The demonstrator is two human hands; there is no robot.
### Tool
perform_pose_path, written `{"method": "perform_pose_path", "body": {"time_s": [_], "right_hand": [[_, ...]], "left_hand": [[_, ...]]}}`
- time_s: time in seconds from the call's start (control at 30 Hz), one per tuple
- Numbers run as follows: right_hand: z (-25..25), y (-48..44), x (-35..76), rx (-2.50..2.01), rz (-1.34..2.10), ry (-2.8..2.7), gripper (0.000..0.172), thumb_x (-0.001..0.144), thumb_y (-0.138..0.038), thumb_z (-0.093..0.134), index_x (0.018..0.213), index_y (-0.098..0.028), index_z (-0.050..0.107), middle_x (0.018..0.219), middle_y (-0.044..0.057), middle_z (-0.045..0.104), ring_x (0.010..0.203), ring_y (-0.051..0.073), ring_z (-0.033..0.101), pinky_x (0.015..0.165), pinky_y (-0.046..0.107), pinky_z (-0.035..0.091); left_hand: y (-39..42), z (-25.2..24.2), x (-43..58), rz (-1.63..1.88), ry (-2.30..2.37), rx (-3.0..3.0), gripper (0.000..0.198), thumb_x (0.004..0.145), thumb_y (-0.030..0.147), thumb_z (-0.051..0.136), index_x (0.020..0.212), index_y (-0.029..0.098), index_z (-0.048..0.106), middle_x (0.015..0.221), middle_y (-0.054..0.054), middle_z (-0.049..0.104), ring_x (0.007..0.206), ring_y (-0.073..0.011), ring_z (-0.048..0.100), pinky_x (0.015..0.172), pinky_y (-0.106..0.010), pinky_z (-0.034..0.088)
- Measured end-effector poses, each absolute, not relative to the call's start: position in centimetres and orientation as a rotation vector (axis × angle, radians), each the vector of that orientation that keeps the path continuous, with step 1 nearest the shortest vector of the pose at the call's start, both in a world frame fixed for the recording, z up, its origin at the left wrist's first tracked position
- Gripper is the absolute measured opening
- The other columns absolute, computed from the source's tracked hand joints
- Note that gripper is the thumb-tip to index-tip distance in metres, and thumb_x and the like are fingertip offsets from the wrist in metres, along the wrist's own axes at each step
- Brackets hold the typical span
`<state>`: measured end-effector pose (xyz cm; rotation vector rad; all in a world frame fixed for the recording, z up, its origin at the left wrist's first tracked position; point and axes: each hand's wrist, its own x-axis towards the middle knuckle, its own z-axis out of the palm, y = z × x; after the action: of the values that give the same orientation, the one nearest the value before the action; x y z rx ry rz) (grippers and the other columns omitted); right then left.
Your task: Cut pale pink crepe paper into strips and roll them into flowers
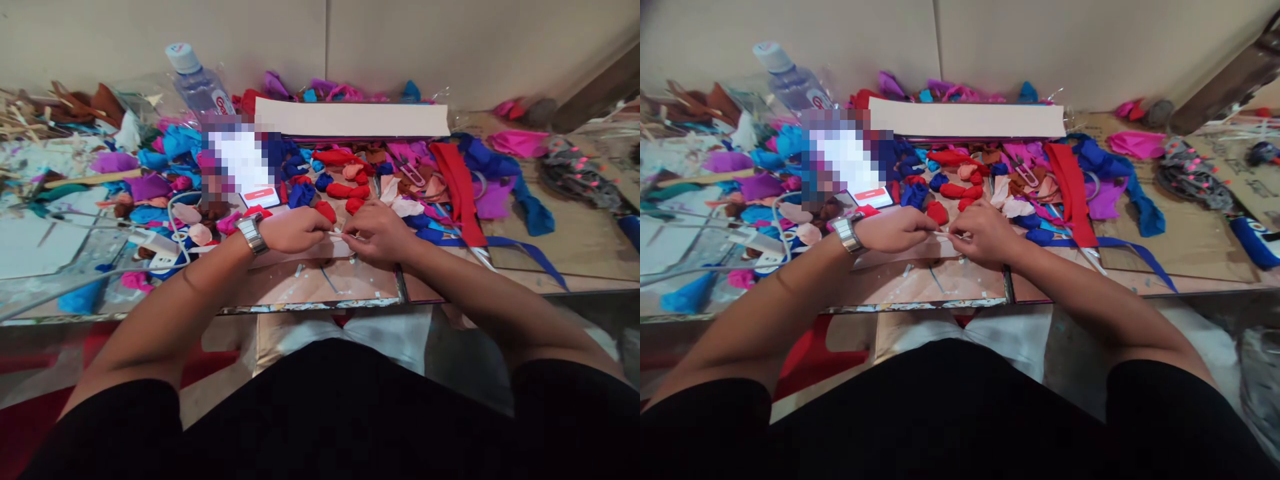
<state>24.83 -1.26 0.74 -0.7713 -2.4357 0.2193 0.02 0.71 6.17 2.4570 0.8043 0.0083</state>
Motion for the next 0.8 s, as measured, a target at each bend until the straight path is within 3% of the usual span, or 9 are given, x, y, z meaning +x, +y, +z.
{"method": "perform_pose_path", "body": {"time_s": [0.33, 0.8], "right_hand": [[0.7, -1.3, 24.7, -0.786, 0.256, -2.444, 0.02, 0.099, -0.036, 0.064, 0.089, -0.023, 0.074, 0.085, 0.003, 0.08, 0.081, 0.021, 0.07, 0.087, 0.04, 0.041], [0.4, -1.4, 24.7, -0.787, 0.189, -2.409, 0.013, 0.096, -0.026, 0.064, 0.103, -0.025, 0.076, 0.088, 0.002, 0.08, 0.083, 0.021, 0.071, 0.093, 0.042, 0.041]], "left_hand": [[0.7, 5.4, 0.2, -0.025, 0.799, 2.402, 0.025, 0.088, 0.029, 0.05, 0.087, 0.015, 0.07, 0.073, -0.002, 0.063, 0.063, -0.0139, 0.051, 0.063, -0.028, 0.034], [0.5, 5.1, 0.7, 0.053, 0.879, 2.195, 0.03, 0.089, 0.04, 0.052, 0.078, 0.014, 0.064, 0.067, 0.002, 0.048, 0.062, -0.0118, 0.043, 0.059, -0.026, 0.031]]}}
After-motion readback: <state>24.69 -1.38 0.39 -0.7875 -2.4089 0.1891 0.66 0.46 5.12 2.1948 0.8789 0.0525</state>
